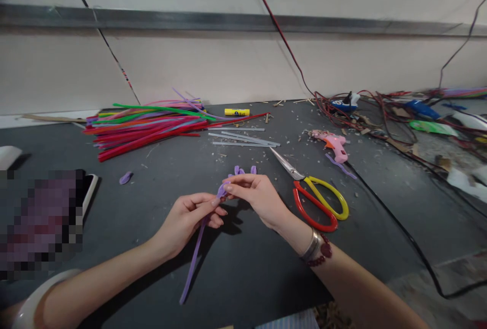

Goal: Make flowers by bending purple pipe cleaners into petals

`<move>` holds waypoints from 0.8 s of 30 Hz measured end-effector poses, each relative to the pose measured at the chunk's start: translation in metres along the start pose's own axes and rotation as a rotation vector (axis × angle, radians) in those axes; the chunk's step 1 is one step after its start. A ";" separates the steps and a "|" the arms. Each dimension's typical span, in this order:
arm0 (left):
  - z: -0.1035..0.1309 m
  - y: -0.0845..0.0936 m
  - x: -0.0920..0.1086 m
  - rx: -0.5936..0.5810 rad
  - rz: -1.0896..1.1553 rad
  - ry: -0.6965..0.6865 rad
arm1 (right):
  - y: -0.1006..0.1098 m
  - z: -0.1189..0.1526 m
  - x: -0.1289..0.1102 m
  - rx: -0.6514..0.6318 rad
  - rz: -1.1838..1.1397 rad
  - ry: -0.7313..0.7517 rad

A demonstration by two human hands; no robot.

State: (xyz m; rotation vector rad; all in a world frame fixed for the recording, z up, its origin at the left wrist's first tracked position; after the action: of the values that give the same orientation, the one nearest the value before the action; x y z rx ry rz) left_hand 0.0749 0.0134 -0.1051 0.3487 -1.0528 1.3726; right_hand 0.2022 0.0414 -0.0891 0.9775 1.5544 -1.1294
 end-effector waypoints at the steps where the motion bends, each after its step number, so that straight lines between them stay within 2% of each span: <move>1: 0.000 0.000 0.000 0.008 0.003 -0.003 | -0.001 0.000 0.001 -0.027 0.000 -0.003; 4: 0.000 0.000 0.001 0.005 0.016 -0.005 | -0.005 0.001 0.000 -0.123 0.041 0.013; 6: 0.000 0.000 0.001 -0.006 0.020 0.005 | -0.006 0.001 0.000 -0.140 0.072 0.019; 10: -0.001 0.000 0.000 -0.008 0.024 0.019 | -0.003 0.000 0.000 -0.087 0.070 0.012; 24: -0.001 0.003 0.002 0.024 0.027 -0.009 | 0.000 0.000 0.004 -0.011 -0.152 -0.076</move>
State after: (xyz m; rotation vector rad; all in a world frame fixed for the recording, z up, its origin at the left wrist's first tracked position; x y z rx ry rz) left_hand 0.0718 0.0161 -0.1047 0.3600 -1.0525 1.4095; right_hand 0.2016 0.0420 -0.0931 0.8103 1.5922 -1.2472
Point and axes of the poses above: each hand's wrist, its own z-axis away from the middle knuckle, its own y-axis out of the back of the hand, x = y × z, the point moved 6 cm from there along -z, towards the middle knuckle, and after that the axes turned 15 degrees about y, right-handed, at the moved point
